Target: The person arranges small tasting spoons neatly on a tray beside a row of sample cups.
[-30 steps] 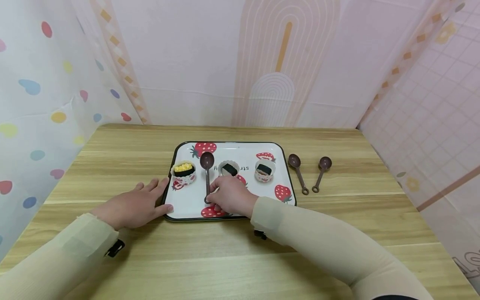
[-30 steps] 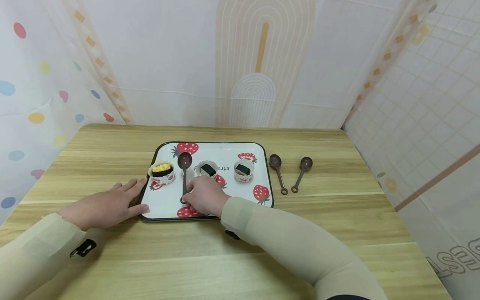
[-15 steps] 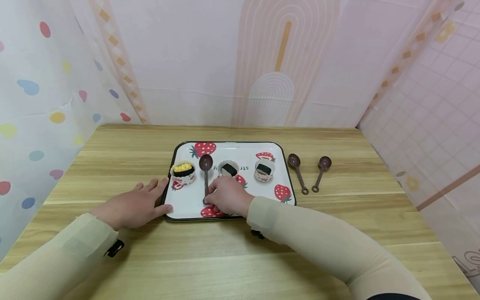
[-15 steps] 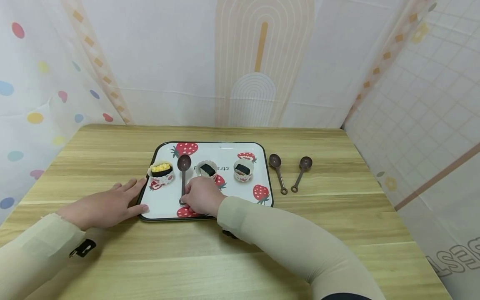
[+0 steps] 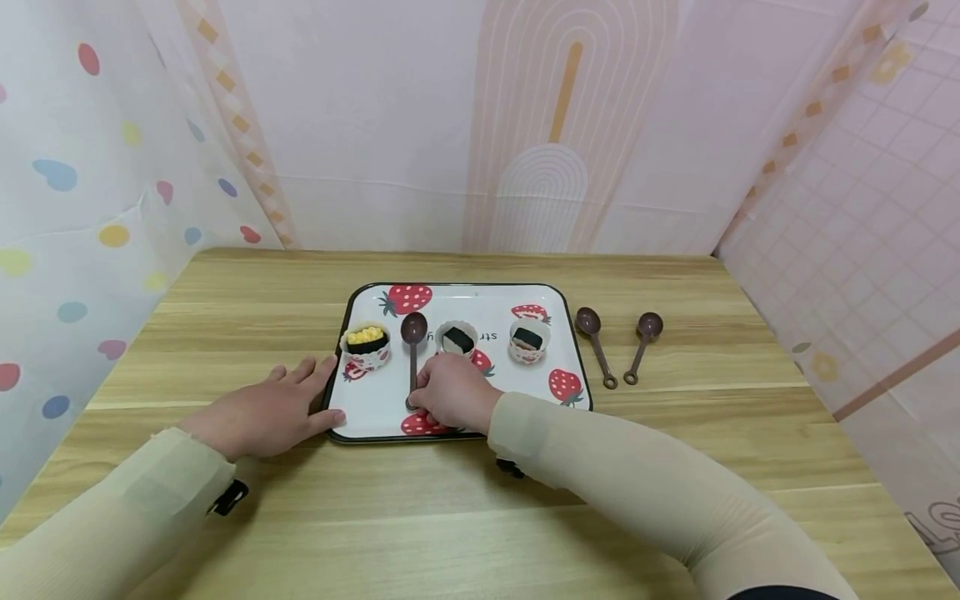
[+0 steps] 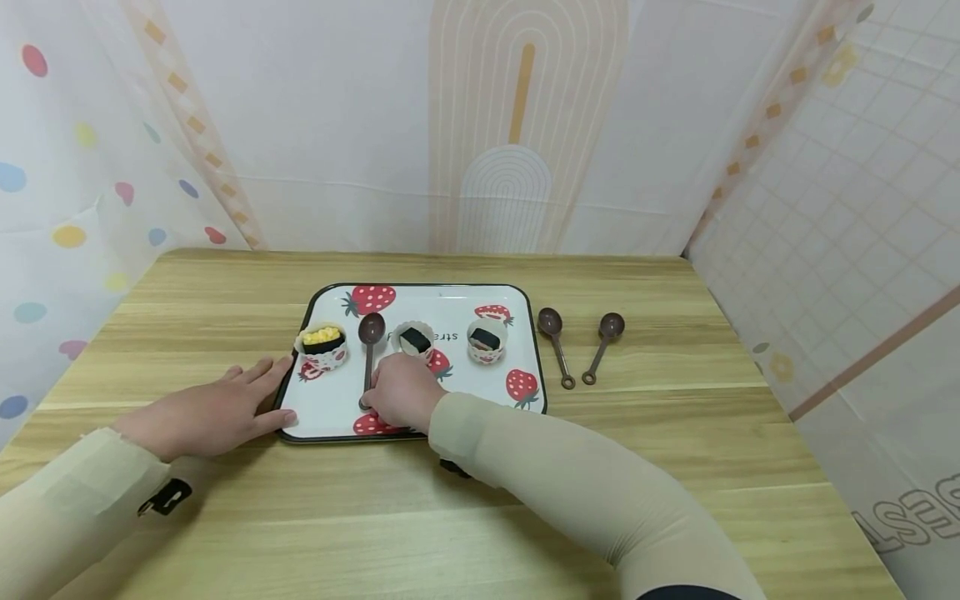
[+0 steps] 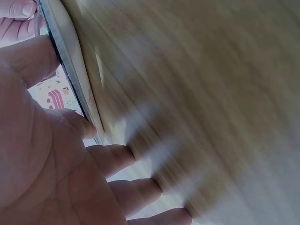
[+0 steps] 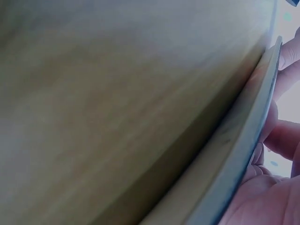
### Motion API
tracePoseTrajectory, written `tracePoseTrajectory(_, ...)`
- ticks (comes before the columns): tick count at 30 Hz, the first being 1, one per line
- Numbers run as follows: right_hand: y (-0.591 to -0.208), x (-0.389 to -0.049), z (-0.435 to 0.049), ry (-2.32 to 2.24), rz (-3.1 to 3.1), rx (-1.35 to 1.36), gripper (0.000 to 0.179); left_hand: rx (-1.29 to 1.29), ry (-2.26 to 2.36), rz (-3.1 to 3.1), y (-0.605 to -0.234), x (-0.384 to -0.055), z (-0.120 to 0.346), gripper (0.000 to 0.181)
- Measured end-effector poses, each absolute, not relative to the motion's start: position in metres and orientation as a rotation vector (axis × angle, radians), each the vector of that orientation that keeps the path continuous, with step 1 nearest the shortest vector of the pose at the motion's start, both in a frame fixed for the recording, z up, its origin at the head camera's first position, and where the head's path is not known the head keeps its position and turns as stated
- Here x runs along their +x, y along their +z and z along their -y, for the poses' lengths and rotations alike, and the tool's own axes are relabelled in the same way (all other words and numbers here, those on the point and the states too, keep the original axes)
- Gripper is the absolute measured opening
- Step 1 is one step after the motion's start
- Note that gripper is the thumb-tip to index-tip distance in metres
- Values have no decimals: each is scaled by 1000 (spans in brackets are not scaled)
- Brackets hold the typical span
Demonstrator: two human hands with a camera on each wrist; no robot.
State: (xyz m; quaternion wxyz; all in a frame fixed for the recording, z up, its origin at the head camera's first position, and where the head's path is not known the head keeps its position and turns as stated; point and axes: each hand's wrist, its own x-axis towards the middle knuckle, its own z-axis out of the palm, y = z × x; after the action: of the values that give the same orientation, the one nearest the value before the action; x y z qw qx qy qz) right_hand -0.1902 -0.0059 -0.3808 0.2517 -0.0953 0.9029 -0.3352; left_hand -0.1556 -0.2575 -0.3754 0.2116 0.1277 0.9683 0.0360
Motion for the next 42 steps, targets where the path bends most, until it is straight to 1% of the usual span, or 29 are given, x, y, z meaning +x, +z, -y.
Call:
tracePoseTrajectory(14, -379, -191, 8, -863, -2460, -259, 19, 361, 91, -2693, -379, -157, 260, 101)
tracePoseTrajectory(23, -381, -192, 10, -887, -2451, -225, 17, 353, 86, -2687, -379, -157, 261, 102)
tracePoseTrajectory(42, -382, -192, 11, -841, -2490, -226, 17, 370, 110, -2703, -378, -156, 259, 99)
